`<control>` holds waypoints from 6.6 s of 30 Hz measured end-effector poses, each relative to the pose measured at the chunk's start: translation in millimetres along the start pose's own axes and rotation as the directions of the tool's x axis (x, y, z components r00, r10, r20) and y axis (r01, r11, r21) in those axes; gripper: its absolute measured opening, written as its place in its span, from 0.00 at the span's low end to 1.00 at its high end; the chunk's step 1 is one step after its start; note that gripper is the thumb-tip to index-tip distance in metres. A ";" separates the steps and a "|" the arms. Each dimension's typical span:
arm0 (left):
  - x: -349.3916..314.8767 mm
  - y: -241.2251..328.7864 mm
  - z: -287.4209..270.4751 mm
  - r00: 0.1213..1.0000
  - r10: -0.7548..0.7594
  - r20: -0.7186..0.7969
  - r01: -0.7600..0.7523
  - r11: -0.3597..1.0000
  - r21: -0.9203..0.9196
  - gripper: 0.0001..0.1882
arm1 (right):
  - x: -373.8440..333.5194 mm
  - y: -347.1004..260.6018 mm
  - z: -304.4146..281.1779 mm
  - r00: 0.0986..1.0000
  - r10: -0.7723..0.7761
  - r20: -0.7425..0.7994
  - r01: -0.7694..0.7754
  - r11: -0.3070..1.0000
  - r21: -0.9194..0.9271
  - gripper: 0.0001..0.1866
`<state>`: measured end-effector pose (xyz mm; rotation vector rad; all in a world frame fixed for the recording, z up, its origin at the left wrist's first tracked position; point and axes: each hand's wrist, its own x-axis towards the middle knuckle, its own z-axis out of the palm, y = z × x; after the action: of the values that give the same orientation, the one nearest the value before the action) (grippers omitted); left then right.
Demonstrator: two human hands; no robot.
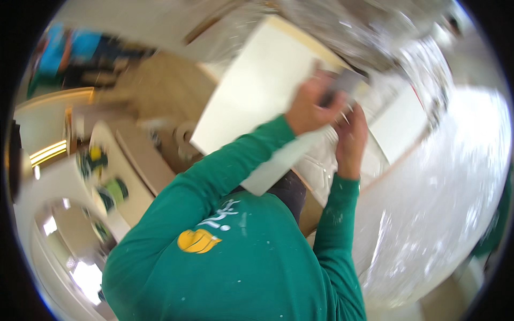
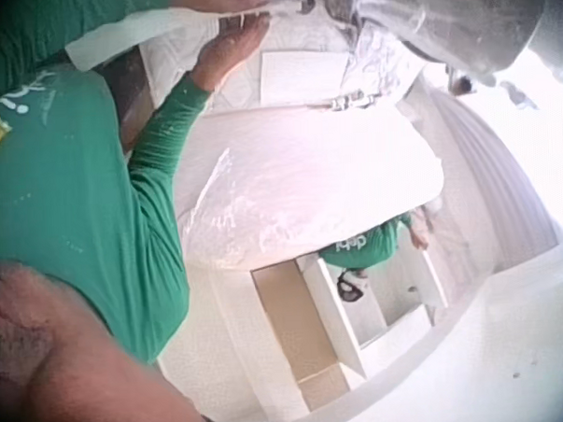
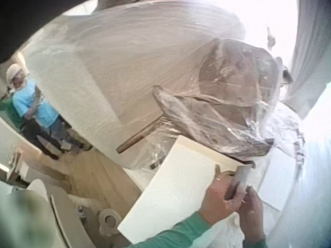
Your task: The person sands the edge of a white panel using a sanding block and then applies masking tape to the edge by hand.
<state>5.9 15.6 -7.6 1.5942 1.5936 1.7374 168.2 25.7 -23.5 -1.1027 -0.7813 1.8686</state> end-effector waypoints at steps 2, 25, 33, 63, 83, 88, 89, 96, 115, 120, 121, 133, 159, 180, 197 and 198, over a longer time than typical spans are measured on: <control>5.2 -0.2 -0.1 0.995 0.068 -0.068 -0.071 0.997 -0.037 0.11 | -16.7 24.7 1.9 0.987 -0.052 0.152 0.051 0.999 0.016 0.22; -212.0 18.4 -331.4 0.356 -0.632 -0.689 0.661 0.691 -0.293 0.13 | -63.7 96.8 -14.0 0.829 0.459 0.319 -0.413 0.887 -0.206 0.21; -225.3 24.8 -390.8 0.202 -0.618 -0.760 0.545 0.716 -0.437 0.22 | -91.5 95.4 -3.4 0.831 0.460 0.313 -0.425 0.888 -0.177 0.34; -107.1 -182.8 252.7 0.214 -0.798 0.563 0.967 0.256 -0.004 0.19 | -237.9 72.9 -299.7 0.903 0.236 -0.358 -0.279 0.958 -0.072 0.31; -44.8 -8.0 306.3 0.629 -0.130 0.767 0.260 0.964 -0.050 0.10 | -214.9 37.5 -324.9 0.927 0.321 -0.195 -0.335 0.941 -0.046 0.37; -22.6 75.4 280.1 0.332 -0.078 0.940 0.219 0.976 0.003 0.14 | -197.7 27.5 -310.2 0.935 0.352 -0.032 -0.352 0.917 -0.187 0.33; -19.6 79.9 272.6 0.306 -0.084 0.948 0.205 0.979 0.021 0.15 | -194.9 16.6 -302.2 0.935 0.355 -0.002 -0.346 0.911 -0.225 0.32; -8.1 90.6 211.1 0.351 -0.196 0.916 0.336 0.939 0.072 0.17 | -179.9 -14.3 -265.4 0.907 0.386 0.170 -0.315 0.888 -0.336 0.28; 11.8 148.2 -6.0 0.855 -0.176 0.489 -0.072 0.892 0.447 0.20 | -131.0 -102.2 -159.5 0.792 0.353 0.499 0.160 0.668 -0.727 0.27; 28.4 145.2 -68.2 0.903 -0.320 0.286 0.100 0.806 0.584 0.27 | -83.8 -96.1 -102.0 0.692 0.281 0.665 0.368 0.654 -0.661 0.26; 35.6 138.4 -71.6 0.917 -0.279 0.286 0.069 0.816 0.575 0.28 | -79.8 -93.6 -90.0 0.692 0.311 0.652 0.318 0.680 -0.661 0.26; 63.6 15.5 -53.6 0.710 -0.332 0.621 -0.342 0.609 0.716 0.40 | -88.3 85.8 -38.9 0.757 0.307 0.577 -0.139 0.938 -0.317 0.31; 89.2 -9.0 -36.1 0.664 -0.321 0.676 -0.228 0.773 0.592 0.33 | 204.9 95.3 -334.5 0.490 -0.005 -0.872 -0.624 0.696 -0.355 0.42; 77.6 -19.4 -39.8 0.713 -0.192 0.674 -0.280 0.803 0.525 0.35 | 82.9 31.8 -225.4 0.998 0.050 0.027 -0.055 0.731 0.681 0.09; 79.1 -12.9 -34.5 0.725 -0.189 0.663 -0.268 0.808 0.524 0.33 | 25.2 -52.0 -33.2 0.920 -0.371 0.129 0.368 0.929 0.044 0.23; 79.5 -14.1 -34.3 0.721 -0.192 0.665 -0.269 0.808 0.525 0.33 | 25.7 -51.6 -32.6 0.914 -0.388 0.121 0.388 0.921 0.026 0.23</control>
<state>-56.0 66.0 28.7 2.2037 1.7350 0.4414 207.2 76.2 -5.5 -0.7655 -0.9916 1.6062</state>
